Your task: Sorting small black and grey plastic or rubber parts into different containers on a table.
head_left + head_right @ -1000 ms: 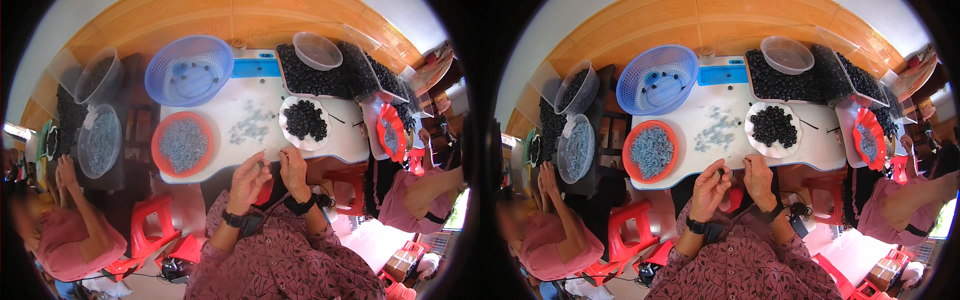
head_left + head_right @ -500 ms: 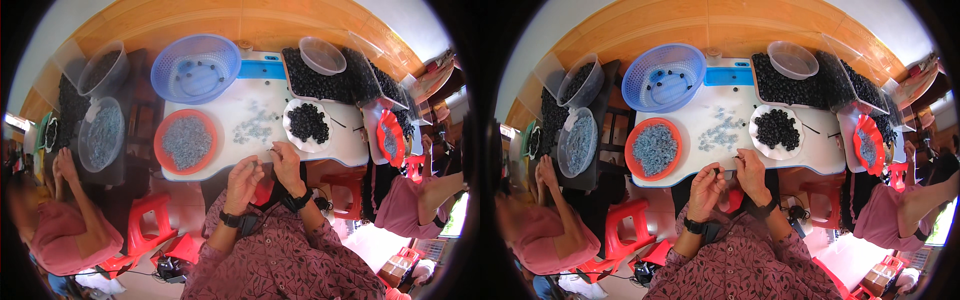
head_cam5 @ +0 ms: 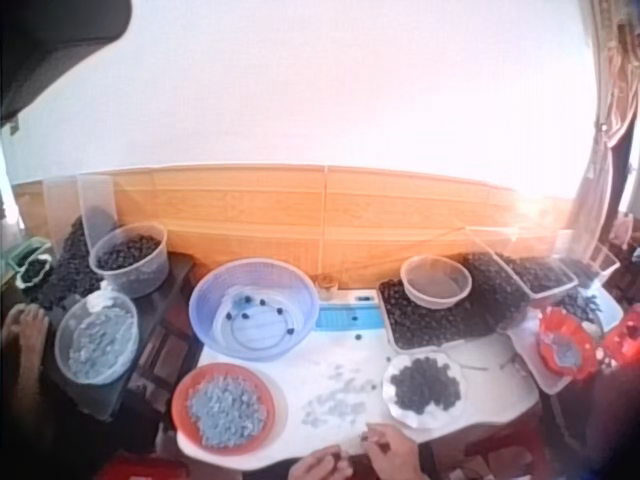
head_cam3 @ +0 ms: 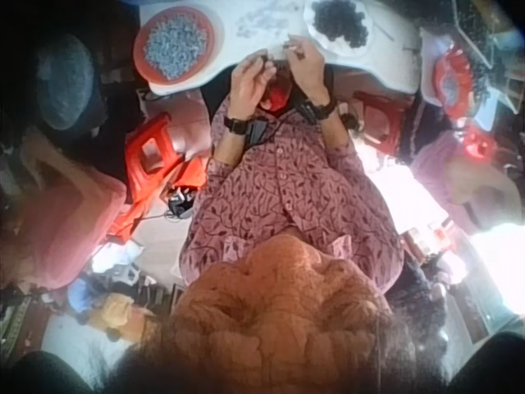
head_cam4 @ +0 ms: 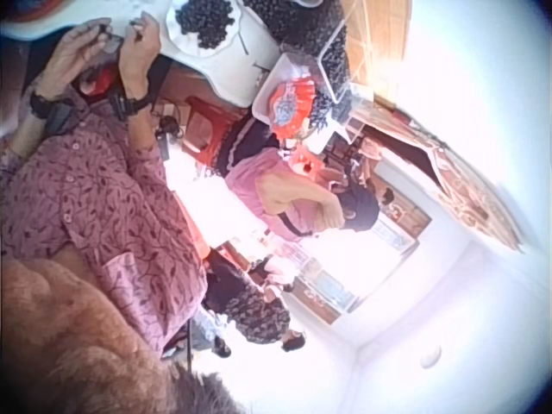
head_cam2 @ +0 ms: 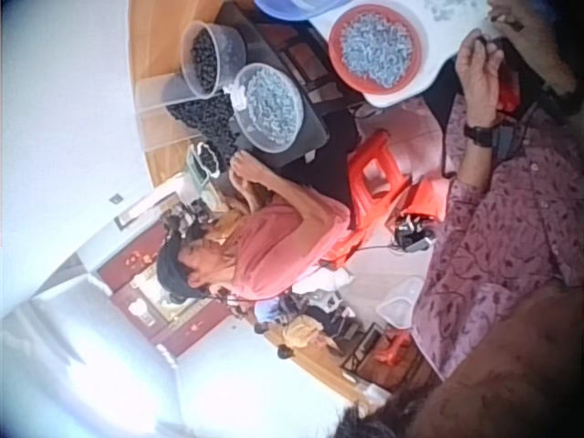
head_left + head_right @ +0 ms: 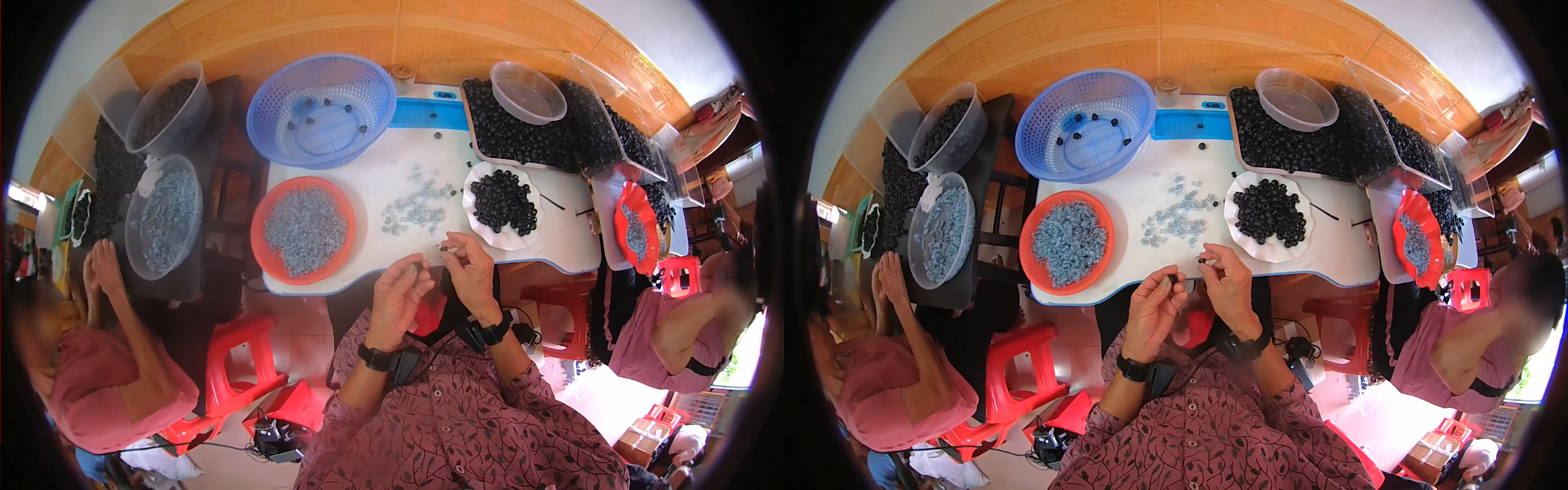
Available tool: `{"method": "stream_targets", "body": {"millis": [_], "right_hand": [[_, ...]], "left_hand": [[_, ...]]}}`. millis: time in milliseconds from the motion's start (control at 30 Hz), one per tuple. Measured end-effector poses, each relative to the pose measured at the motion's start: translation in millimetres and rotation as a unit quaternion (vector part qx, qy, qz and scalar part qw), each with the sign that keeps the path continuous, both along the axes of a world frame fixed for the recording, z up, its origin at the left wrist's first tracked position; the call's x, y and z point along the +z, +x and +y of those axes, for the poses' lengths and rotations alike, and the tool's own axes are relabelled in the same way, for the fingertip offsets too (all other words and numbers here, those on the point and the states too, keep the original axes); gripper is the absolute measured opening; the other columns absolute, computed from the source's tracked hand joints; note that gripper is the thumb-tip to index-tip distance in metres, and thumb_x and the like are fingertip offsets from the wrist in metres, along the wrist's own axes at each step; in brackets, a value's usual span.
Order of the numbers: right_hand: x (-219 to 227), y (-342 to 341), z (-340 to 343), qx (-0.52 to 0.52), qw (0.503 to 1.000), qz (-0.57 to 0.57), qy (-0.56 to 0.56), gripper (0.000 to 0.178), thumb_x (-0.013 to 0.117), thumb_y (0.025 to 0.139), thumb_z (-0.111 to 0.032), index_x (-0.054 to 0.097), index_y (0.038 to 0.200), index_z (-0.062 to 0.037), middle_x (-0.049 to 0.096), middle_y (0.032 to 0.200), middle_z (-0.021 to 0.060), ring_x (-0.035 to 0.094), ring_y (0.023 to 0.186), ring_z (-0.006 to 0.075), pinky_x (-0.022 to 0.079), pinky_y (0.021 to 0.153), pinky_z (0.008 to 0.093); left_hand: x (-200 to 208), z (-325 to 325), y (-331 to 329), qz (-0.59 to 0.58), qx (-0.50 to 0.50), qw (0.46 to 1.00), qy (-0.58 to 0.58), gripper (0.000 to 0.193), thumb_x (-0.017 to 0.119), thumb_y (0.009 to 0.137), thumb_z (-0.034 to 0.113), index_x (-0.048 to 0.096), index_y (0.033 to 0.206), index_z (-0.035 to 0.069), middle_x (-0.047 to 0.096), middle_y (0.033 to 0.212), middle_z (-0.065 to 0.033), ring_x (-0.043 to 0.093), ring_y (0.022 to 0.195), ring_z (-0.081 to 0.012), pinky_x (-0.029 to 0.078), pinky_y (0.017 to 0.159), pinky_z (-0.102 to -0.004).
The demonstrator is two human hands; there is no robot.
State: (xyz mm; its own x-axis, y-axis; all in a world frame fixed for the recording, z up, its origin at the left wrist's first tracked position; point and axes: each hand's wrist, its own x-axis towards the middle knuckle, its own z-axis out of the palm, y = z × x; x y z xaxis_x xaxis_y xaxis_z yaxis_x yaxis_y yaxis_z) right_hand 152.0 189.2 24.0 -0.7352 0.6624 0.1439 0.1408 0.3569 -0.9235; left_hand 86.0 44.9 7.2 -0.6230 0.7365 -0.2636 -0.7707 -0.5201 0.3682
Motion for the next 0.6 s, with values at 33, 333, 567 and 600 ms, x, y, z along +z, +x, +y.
{"method": "stream_targets", "body": {"millis": [33,333,567,600], "right_hand": [[-2,1,1,-0.001,1.000,0.002,0.002,0.036,0.065,0.083,0.006,0.059,0.118,-0.0006,0.069,0.096,0.0096,0.063,0.072,0.0107,0.051,0.063,0.0242],[19,7,-5,0.030,0.999,-0.001,-0.033,0.018,0.069,0.083,0.003,0.066,0.100,0.0013,0.069,0.092,0.0083,0.064,0.076,0.0108,0.051,0.066,0.0236],[15,2,0,0.012,0.999,-0.005,0.047,0.012,0.067,0.084,0.001,0.068,0.096,-0.0013,0.063,0.086,0.0083,0.063,0.073,0.0153,0.049,0.064,0.0268],[13,0,2,0.012,0.999,-0.005,0.047,0.012,0.067,0.084,0.001,0.068,0.096,-0.0013,0.063,0.086,0.0083,0.063,0.073,0.0153,0.049,0.064,0.0268]], "left_hand": [[0,0,0,0.003,-0.003,1.000,-0.001,0.028,0.054,0.098,0.005,0.056,0.124,-0.005,0.064,0.111,-0.0126,0.064,0.092,-0.0143,0.056,0.083,-0.0274],[-2,2,2,-0.005,-0.004,1.000,-0.009,0.026,0.055,0.098,0.006,0.058,0.122,-0.003,0.066,0.109,-0.0126,0.065,0.091,-0.0143,0.056,0.080,-0.0272],[-3,4,2,-0.001,-0.002,1.000,-0.027,0.025,0.055,0.098,0.006,0.059,0.121,-0.002,0.066,0.107,-0.0132,0.063,0.088,-0.0156,0.056,0.078,-0.0286],[-3,3,2,0.001,-0.001,1.000,-0.021,0.025,0.056,0.097,0.006,0.059,0.121,-0.002,0.066,0.107,-0.0125,0.064,0.088,-0.0146,0.056,0.079,-0.0279]]}}
